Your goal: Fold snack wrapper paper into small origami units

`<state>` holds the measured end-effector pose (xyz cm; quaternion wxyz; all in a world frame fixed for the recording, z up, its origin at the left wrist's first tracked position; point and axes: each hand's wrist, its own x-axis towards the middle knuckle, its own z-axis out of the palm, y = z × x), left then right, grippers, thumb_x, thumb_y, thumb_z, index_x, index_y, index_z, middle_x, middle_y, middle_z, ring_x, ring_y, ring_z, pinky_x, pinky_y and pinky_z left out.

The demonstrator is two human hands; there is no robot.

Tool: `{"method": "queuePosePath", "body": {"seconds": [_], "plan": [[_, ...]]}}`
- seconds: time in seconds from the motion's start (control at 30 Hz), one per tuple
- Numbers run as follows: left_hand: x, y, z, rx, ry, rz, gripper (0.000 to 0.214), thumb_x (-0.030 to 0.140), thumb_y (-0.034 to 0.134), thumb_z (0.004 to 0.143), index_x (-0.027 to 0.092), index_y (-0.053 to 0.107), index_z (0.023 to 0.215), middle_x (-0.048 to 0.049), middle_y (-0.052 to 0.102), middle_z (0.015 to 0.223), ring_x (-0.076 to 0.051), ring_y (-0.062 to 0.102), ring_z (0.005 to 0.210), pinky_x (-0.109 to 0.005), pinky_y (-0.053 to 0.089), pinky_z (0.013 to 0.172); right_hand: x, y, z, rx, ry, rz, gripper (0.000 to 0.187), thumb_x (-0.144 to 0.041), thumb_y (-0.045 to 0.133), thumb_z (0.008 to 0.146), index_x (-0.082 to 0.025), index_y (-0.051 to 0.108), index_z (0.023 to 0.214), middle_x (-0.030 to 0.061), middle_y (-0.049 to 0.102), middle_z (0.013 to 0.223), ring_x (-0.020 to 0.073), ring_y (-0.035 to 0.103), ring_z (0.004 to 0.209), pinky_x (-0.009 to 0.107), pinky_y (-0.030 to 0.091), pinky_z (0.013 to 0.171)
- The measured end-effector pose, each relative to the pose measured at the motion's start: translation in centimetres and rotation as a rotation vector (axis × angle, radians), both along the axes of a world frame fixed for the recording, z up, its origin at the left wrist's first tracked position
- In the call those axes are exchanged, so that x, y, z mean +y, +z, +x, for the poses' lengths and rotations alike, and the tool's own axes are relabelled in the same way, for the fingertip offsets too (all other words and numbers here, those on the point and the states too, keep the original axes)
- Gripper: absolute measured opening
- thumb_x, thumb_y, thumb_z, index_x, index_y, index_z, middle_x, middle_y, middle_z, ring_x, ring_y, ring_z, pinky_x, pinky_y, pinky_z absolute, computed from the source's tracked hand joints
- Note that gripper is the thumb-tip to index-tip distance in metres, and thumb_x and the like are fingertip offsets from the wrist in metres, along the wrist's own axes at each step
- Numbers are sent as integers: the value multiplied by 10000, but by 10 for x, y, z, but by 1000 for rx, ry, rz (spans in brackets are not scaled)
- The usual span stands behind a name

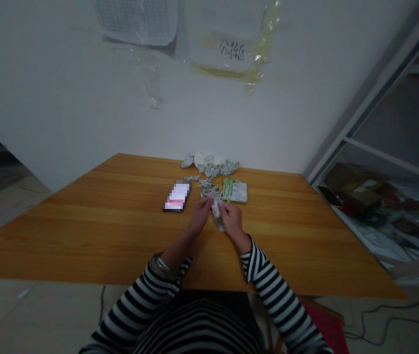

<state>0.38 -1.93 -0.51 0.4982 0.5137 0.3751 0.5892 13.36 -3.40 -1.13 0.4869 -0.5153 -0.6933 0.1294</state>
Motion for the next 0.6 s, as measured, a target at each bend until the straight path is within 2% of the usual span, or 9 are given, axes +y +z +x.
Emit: {"method": "queuePosePath", "body": {"seconds": [0.17,0.3,0.47,0.6], "plan": [[-1,1,1,94,-26,26,441,566,600,781,138,663,697,-12,638,634,-154,581,621,-281,492,651,0,-3,-1,93,-43,4,484,-472,411,925,-192,468,534,-30,439,488,117,409,475,250,223,499],[-2,2,2,205,-56,67,406,534,637,759,138,659,672,3,617,617,-138,552,605,-257,464,611,2,-3,3,180,-111,-6,498,-490,413,913,-182,459,525,-40,413,480,108,384,470,237,215,489],[-1,-1,0,259,30,88,382,485,629,776,157,581,585,18,557,545,-126,514,558,-238,420,544,1,-2,0,127,-90,-9,474,-460,433,907,-178,473,528,-41,427,482,107,391,479,239,203,491],[-4,-2,4,270,-18,75,383,510,563,818,169,555,642,19,571,529,-129,544,497,-242,436,501,0,-3,-2,201,-103,-7,471,-468,437,903,-182,462,529,-42,423,478,106,381,472,238,213,485]]}}
